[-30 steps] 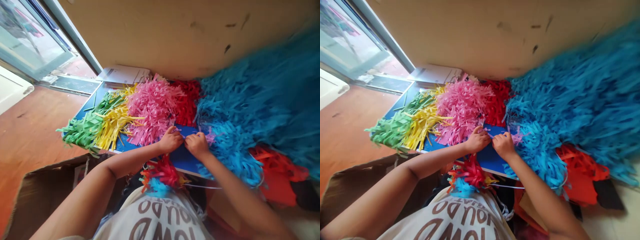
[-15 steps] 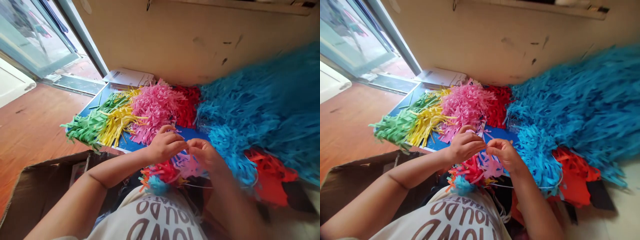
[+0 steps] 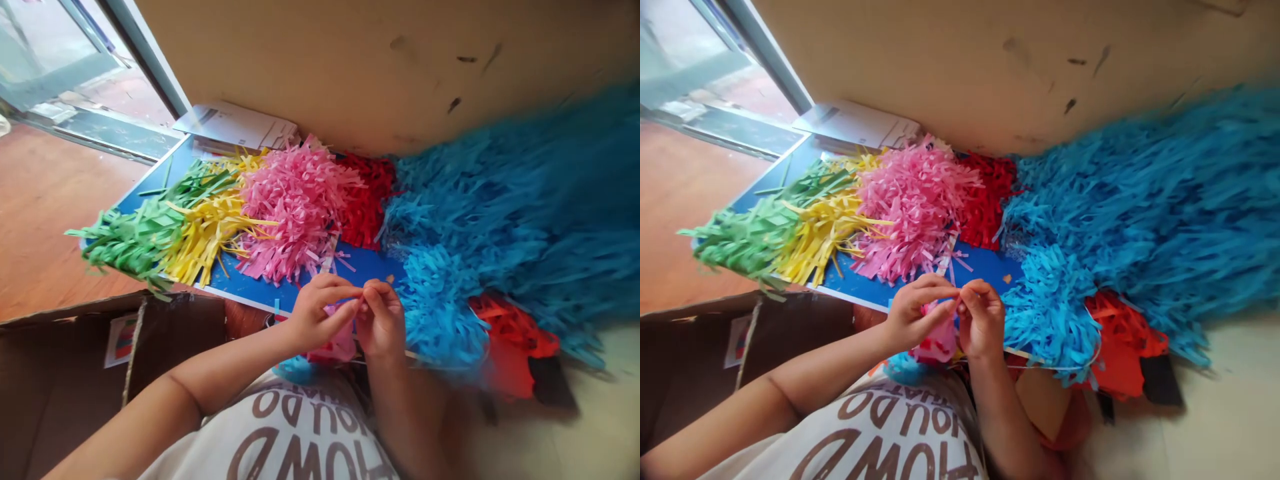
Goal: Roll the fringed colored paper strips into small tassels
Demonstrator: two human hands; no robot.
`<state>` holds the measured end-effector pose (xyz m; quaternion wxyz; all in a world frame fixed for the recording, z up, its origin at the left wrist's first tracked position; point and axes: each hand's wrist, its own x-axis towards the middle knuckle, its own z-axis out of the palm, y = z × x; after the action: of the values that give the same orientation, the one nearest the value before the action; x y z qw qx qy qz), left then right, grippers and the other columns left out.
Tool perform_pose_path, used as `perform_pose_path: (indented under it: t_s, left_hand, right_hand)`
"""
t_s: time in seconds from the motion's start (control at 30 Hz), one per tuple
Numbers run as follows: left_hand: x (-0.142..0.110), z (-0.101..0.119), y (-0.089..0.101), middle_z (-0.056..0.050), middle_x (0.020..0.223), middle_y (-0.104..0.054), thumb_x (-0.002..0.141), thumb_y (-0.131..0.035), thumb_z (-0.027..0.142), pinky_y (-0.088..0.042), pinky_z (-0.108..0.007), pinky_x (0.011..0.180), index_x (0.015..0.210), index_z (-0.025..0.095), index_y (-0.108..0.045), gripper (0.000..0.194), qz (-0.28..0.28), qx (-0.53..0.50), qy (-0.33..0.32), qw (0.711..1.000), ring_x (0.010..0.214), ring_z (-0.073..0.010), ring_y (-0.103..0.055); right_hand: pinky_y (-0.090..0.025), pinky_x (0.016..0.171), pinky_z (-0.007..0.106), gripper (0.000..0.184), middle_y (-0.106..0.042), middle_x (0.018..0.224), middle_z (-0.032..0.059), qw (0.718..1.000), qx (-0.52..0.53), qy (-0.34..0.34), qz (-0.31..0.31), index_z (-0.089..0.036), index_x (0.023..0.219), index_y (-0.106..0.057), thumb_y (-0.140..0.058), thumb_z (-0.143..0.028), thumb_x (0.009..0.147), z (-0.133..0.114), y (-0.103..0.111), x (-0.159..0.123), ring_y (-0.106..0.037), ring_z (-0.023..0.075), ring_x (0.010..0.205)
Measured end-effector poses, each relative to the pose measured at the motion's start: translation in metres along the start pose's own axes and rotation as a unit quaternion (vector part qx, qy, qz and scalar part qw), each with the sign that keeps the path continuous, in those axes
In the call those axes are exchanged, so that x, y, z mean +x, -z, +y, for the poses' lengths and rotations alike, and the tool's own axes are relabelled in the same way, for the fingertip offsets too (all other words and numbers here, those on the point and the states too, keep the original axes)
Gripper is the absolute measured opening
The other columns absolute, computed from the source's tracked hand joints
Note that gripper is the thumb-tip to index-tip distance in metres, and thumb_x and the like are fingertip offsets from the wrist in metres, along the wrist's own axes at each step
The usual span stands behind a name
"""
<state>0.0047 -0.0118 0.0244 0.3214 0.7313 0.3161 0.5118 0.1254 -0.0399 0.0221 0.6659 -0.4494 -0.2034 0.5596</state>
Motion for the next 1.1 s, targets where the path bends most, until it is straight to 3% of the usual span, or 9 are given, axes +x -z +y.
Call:
perform_pose_path:
  t_s: [0.1, 0.2, 0.23, 0.27, 0.33, 0.43, 0.53, 0.7, 1.1]
  left_hand:
    - [0.001, -0.009, -0.002, -0.005, 0.087, -0.074, 0.089, -0.068, 0.021, -0.053, -0.031, 0.081, 0.095, 0.02, -0.073, 0.008, 0.017, 0.001, -0.013, 1.0, 0.08, -0.0142, -0.068]
    - [0.01, -0.018, 0.006, -0.005, 0.086, -0.073, 0.091, -0.066, 0.025, -0.052, -0.029, 0.082, 0.089, 0.018, -0.07, 0.009, 0.026, -0.097, 0.108, 0.989, 0.084, -0.0142, -0.067]
    - [0.014, -0.021, 0.011, -0.004, 0.082, -0.071, 0.092, -0.066, 0.029, -0.053, -0.027, 0.079, 0.087, 0.017, -0.068, 0.013, 0.029, -0.16, 0.174, 0.971, 0.079, -0.0132, -0.067]
    - [0.019, -0.023, 0.016, -0.002, 0.076, -0.068, 0.091, -0.066, 0.034, -0.053, -0.026, 0.073, 0.087, 0.017, -0.064, 0.018, 0.031, -0.232, 0.239, 0.942, 0.07, -0.0111, -0.064]
    - [0.026, -0.026, 0.025, 0.005, 0.063, -0.058, 0.088, -0.07, 0.041, -0.046, -0.019, 0.052, 0.086, 0.018, -0.056, 0.027, 0.02, -0.356, 0.337, 0.872, 0.048, -0.0053, -0.049]
    - [0.028, -0.028, 0.027, 0.01, 0.056, -0.046, 0.083, -0.074, 0.046, -0.025, -0.013, 0.039, 0.083, 0.019, -0.049, 0.037, -0.013, -0.4, 0.385, 0.832, 0.038, -0.0011, -0.028]
    - [0.022, -0.03, 0.019, 0.01, 0.055, -0.043, 0.082, -0.072, 0.053, -0.024, -0.014, 0.041, 0.081, 0.016, -0.051, 0.042, -0.065, -0.337, 0.391, 0.854, 0.042, -0.0013, -0.031]
    - [0.014, -0.033, 0.009, 0.008, 0.058, -0.046, 0.079, -0.069, 0.063, -0.027, -0.017, 0.046, 0.082, 0.015, -0.053, 0.05, -0.118, -0.287, 0.412, 0.857, 0.047, -0.0033, -0.036]
    - [-0.003, -0.027, 0.013, 0.007, 0.059, -0.048, 0.084, -0.064, 0.058, -0.028, -0.019, 0.049, 0.084, 0.015, -0.055, 0.044, -0.123, -0.232, 0.378, 0.888, 0.049, -0.0041, -0.035]
  right_hand:
    - [-0.036, 0.048, 0.021, 0.031, -0.049, 0.062, -0.0056, 0.996, -0.042, 0.076, -0.003, -0.022, 0.063, -0.058, -0.081, -0.039, 0.071, 0.005, 0.003, 0.004, -0.042, 0.0075, 0.052]
    - [-0.042, 0.055, 0.025, 0.022, -0.061, 0.07, -0.0019, 0.963, -0.228, 0.144, 0.008, -0.023, 0.077, -0.066, -0.069, -0.044, 0.082, -0.005, 0.03, 0.039, -0.051, 0.0122, 0.058]
    - [-0.045, 0.058, 0.027, 0.021, -0.066, 0.075, 0.0003, 0.93, -0.333, 0.152, 0.028, -0.023, 0.088, -0.069, -0.064, -0.043, 0.086, -0.011, 0.044, 0.057, -0.055, 0.0143, 0.061]
    - [-0.048, 0.063, 0.029, 0.021, -0.069, 0.079, 0.0028, 0.87, -0.456, 0.17, 0.077, -0.021, 0.093, -0.071, -0.061, -0.039, 0.088, -0.018, 0.059, 0.076, -0.058, 0.0162, 0.064]
    - [-0.049, 0.079, 0.032, 0.021, -0.073, 0.095, 0.0084, 0.698, -0.694, 0.153, 0.084, -0.019, 0.095, -0.073, -0.055, -0.028, 0.089, -0.03, 0.087, 0.113, -0.065, 0.0208, 0.084]
    - [-0.047, 0.084, 0.033, 0.021, -0.073, 0.103, 0.0131, 0.617, -0.775, 0.118, 0.069, -0.016, 0.098, -0.075, -0.057, -0.023, 0.087, -0.034, 0.109, 0.148, -0.066, 0.024, 0.093]
    - [-0.046, 0.08, 0.032, 0.022, -0.073, 0.102, 0.0142, 0.585, -0.804, 0.093, 0.061, -0.016, 0.099, -0.075, -0.056, -0.022, 0.089, -0.027, 0.108, 0.156, -0.066, 0.0244, 0.091]
    - [-0.045, 0.077, 0.033, 0.025, -0.071, 0.104, 0.0182, 0.546, -0.835, 0.051, 0.05, -0.013, 0.099, -0.074, -0.051, -0.018, 0.091, -0.027, 0.101, 0.156, -0.066, 0.0263, 0.092]
    - [-0.047, 0.084, 0.031, 0.029, -0.072, 0.113, 0.01, 0.548, -0.834, 0.07, -0.004, -0.02, 0.116, -0.071, -0.056, -0.023, 0.091, -0.033, 0.094, 0.156, -0.065, 0.0233, 0.101]
